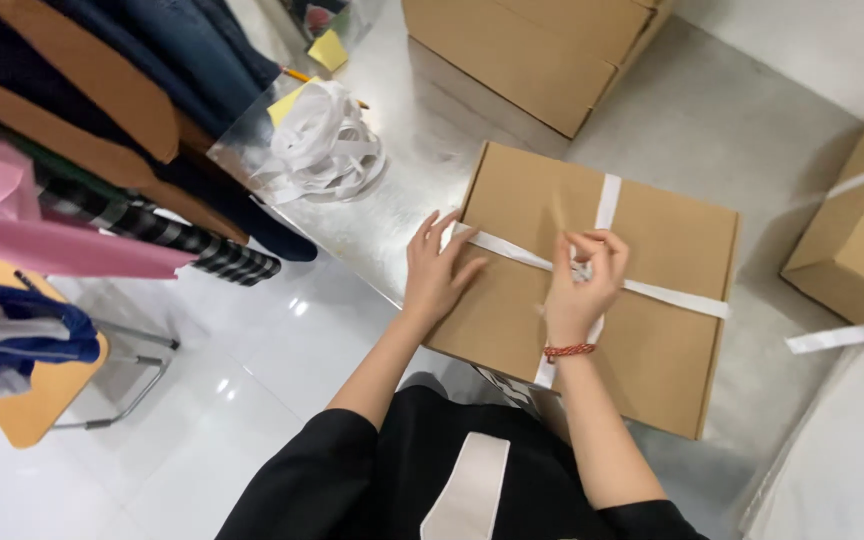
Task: The person unpacks a pink garment from a plastic bag, hangs it on a hanger, and places it on a clothing rack. They then fold a plastic bag and place it into a cardboard box, close the box, and tie it with a white ribbon. Finally, they open another box containing folded clothes in plastic bags.
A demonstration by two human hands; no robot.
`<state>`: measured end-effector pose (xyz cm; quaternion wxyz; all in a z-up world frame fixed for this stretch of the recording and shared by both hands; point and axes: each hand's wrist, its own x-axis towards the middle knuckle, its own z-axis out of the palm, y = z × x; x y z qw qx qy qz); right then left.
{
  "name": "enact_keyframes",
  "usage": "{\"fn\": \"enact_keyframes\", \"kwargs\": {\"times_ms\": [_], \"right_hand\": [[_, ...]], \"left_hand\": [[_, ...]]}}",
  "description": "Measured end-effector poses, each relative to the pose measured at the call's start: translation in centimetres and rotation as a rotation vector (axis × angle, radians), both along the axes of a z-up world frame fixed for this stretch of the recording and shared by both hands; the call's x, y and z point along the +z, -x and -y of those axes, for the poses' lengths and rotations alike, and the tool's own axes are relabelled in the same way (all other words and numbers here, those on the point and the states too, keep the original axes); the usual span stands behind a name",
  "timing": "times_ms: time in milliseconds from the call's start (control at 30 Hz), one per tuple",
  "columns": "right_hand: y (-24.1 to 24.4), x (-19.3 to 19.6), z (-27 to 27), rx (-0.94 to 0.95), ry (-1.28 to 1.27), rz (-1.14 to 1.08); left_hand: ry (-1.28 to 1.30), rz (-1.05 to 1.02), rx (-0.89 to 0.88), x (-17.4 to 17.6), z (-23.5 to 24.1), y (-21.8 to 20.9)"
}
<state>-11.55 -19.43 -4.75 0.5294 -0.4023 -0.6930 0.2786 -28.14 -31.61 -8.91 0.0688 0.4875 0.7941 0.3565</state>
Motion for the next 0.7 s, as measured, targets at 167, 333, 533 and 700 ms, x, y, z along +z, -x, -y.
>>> {"fn": "enact_keyframes", "kwargs": {"times_ms": [167, 333, 533, 700], "right_hand": [[6.2, 1.3, 4.8, 0.329, 0.059, 0.081], [13.3, 2.1, 6.7, 0.475, 0.049, 0.099], [23.6, 0.8, 7.5, 0.511, 0.057, 0.014], [30.6, 0.4, 8.3, 0.603, 0.056, 0.056]], "left_hand": [[-0.213, 0.545, 0.173, 1.8, -0.8, 2.6], [-0.219, 0.638, 0.327, 3.8, 0.6, 10.4], [-0.258, 0.918, 0.263, 5.0, 5.6, 22.4], [-0.195, 0.99, 0.281, 4.5, 7.9, 30.3]]}}
